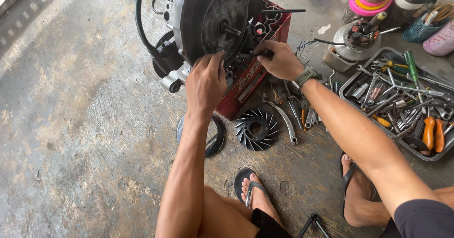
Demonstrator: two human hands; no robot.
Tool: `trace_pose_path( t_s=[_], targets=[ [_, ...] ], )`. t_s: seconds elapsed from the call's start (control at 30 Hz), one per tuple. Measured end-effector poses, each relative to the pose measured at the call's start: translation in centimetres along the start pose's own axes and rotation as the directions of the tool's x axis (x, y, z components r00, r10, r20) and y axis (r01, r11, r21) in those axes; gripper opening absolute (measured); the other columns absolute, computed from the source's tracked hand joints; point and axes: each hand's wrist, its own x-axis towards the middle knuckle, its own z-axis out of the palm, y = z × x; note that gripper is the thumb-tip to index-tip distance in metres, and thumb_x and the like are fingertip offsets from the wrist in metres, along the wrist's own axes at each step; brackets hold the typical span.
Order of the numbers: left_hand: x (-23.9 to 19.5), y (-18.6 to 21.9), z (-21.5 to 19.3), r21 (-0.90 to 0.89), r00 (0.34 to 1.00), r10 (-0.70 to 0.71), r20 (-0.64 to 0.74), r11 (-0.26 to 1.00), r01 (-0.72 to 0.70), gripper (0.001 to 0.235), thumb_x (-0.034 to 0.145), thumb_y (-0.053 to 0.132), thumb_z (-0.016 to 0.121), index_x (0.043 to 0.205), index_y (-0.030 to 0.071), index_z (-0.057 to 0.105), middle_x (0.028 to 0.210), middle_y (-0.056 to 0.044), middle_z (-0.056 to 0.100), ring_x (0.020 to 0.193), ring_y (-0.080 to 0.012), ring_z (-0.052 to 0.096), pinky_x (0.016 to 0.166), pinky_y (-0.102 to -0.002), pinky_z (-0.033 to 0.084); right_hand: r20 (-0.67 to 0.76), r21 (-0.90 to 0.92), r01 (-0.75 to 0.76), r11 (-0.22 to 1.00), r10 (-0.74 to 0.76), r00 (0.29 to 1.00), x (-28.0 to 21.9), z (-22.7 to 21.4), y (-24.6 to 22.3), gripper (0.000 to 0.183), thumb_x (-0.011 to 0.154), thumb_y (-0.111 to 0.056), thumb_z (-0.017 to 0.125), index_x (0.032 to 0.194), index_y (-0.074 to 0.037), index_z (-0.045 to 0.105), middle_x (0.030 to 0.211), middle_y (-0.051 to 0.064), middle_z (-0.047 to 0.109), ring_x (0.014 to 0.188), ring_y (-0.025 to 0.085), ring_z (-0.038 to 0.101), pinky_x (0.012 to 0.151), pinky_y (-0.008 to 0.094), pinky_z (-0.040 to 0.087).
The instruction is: The person sits on the floor and works on a small engine mounted on a red crate. They use a wrench and screwdriver to loosen and tighten bolts on the engine casing, occasionally adjusting their grip and repositioning the tools.
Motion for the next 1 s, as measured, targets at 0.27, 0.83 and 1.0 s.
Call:
trace_pose_path(
  t_s=[0.27,0.83,1.0],
  targets=[
    [0.0,-0.3,-0.5,-0.058,1.000,-0.014,0.013,0.998,0.015,0.021,0.101,0.010,0.060,0.117,0.007,0.072,0.095,-0.013,0.072,0.090,-0.0324,0.074,0.075,-0.040,0.062,0.137,-0.042,-0.023,0.999,0.028,0.990,1.1,0.0,4.6,0.027,0.092,-0.004,0.059,0.116,0.002,0.069,0.101,0.030,0.064,0.095,0.046,0.065,0.075,0.059,0.049],
    [0.1,0.9,-0.7,-0.114,0.996,-0.007,0.089,0.993,0.017,0.025,0.098,0.009,0.062,0.122,0.004,0.068,0.110,-0.013,0.073,0.095,-0.0296,0.070,0.071,-0.039,0.060,0.323,-0.276,-0.009,0.961,0.101,0.941,0.6,-2.3,4.6,0.011,0.088,-0.002,0.058,0.093,-0.005,0.067,0.078,0.007,0.066,0.063,0.015,0.058,0.056,0.021,0.049],
    [0.1,1.7,-1.2,-0.120,0.994,0.055,0.093,0.992,-0.044,0.024,0.097,0.009,0.064,0.121,0.005,0.070,0.112,-0.010,0.074,0.098,-0.0299,0.070,0.076,-0.039,0.059,0.000,-0.182,0.029,0.983,-0.029,1.000,-3.5,-6.5,2.2,0.022,0.094,-0.007,0.059,0.113,-0.002,0.067,0.107,0.014,0.072,0.094,0.027,0.068,0.080,0.038,0.059]
  ],
)
